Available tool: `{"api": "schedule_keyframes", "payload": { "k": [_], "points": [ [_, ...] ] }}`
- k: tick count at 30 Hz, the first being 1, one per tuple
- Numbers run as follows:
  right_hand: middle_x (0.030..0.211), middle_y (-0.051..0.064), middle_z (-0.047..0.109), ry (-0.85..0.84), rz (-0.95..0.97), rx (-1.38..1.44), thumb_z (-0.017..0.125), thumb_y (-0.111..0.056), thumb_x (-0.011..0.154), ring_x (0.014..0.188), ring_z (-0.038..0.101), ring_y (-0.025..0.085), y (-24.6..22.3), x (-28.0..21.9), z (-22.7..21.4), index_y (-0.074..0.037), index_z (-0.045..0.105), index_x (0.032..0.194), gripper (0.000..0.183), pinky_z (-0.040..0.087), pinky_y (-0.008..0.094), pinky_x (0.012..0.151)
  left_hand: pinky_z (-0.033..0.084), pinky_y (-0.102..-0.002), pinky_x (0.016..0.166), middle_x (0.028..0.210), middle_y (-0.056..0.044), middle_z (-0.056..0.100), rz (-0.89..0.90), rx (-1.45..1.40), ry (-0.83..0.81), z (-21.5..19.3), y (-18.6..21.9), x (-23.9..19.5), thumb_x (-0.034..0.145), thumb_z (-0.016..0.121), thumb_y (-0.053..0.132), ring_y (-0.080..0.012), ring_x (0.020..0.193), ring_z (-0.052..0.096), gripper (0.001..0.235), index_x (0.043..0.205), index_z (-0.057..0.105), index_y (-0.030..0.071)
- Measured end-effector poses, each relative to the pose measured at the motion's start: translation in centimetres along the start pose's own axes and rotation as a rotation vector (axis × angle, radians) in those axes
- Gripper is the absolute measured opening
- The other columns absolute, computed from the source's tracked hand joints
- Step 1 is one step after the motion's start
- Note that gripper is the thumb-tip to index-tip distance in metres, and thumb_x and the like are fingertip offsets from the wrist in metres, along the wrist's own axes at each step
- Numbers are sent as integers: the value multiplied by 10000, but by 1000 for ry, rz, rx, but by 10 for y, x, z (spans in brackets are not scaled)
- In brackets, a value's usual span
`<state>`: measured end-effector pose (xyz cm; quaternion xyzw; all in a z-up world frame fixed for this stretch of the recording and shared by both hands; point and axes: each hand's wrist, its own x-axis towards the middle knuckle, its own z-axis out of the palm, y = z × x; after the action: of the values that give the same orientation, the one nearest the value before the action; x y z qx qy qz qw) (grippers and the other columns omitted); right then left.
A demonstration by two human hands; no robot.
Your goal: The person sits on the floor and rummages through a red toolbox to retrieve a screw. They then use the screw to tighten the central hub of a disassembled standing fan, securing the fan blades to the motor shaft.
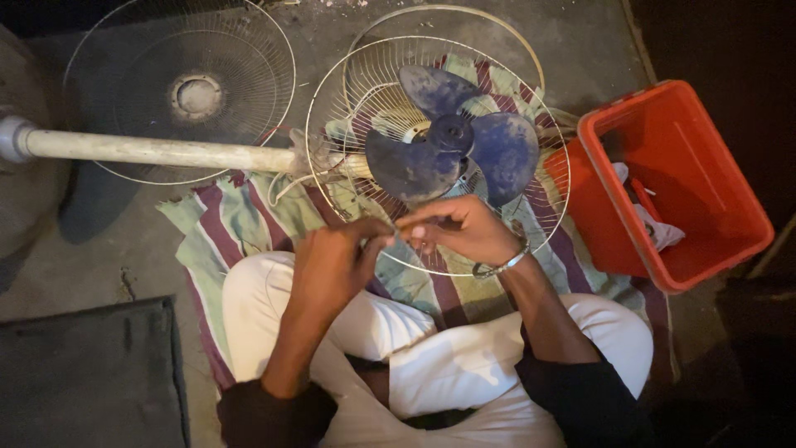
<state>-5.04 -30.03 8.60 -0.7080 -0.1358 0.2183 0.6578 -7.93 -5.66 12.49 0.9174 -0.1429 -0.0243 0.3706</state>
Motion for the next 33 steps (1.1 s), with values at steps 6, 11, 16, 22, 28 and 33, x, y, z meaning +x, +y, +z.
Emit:
{"api": "schedule_keyframes", "payload": {
  "k": [6, 11, 16, 22, 28, 33],
  "points": [
    [1022, 93, 751, 339, -181, 111, 750, -17, 916, 882, 746, 125, 8, 1, 10, 32, 713, 1126, 219, 633, 257, 780, 532, -474, 577, 732, -94, 736, 222, 149, 94, -1, 23, 43, 898, 733, 249, -339, 665, 716, 95, 968, 750, 186],
    [1026, 122, 745, 372, -180, 58, 760, 3, 906, 875, 747, 156, 10, 3, 1, 66, 733, 1085, 192, 631, 271, 778, 535, -438, 566, 731, -79, 742, 269, 93, 186, 12, 22, 47, 890, 753, 257, -298, 662, 724, 96, 951, 767, 184],
    [1022, 143, 767, 432, -144, 156, 758, 1, 903, 895, 767, 172, 8, -1, -6, 69, 734, 1120, 229, 645, 293, 823, 582, -286, 615, 900, -53, 785, 270, -349, 281, 37, 13, 52, 897, 783, 154, -161, 710, 769, 107, 994, 766, 115],
    [1039, 141, 781, 389, -35, 166, 754, -18, 883, 893, 770, 172, -1, -2, -9, 41, 726, 1139, 264, 647, 293, 810, 575, -276, 652, 944, -46, 784, 319, -274, 415, 41, 9, 51, 893, 780, 65, -161, 770, 770, 90, 980, 773, 85],
    [1049, 129, 766, 437, -174, 72, 762, -1, 910, 937, 741, 153, 4, 1, 0, 57, 724, 1109, 210, 621, 288, 832, 600, -263, 691, 974, -49, 791, 350, -337, 416, 39, 7, 51, 883, 771, 30, -156, 814, 782, 130, 1001, 768, 85],
    [1039, 108, 760, 450, -83, 140, 735, -22, 897, 944, 734, 136, -2, 1, 3, 13, 697, 1153, 262, 619, 273, 834, 603, -273, 736, 979, -75, 787, 342, -387, 425, 41, 4, 52, 872, 753, -15, -178, 852, 780, 163, 1012, 788, 62]
  ]
}}
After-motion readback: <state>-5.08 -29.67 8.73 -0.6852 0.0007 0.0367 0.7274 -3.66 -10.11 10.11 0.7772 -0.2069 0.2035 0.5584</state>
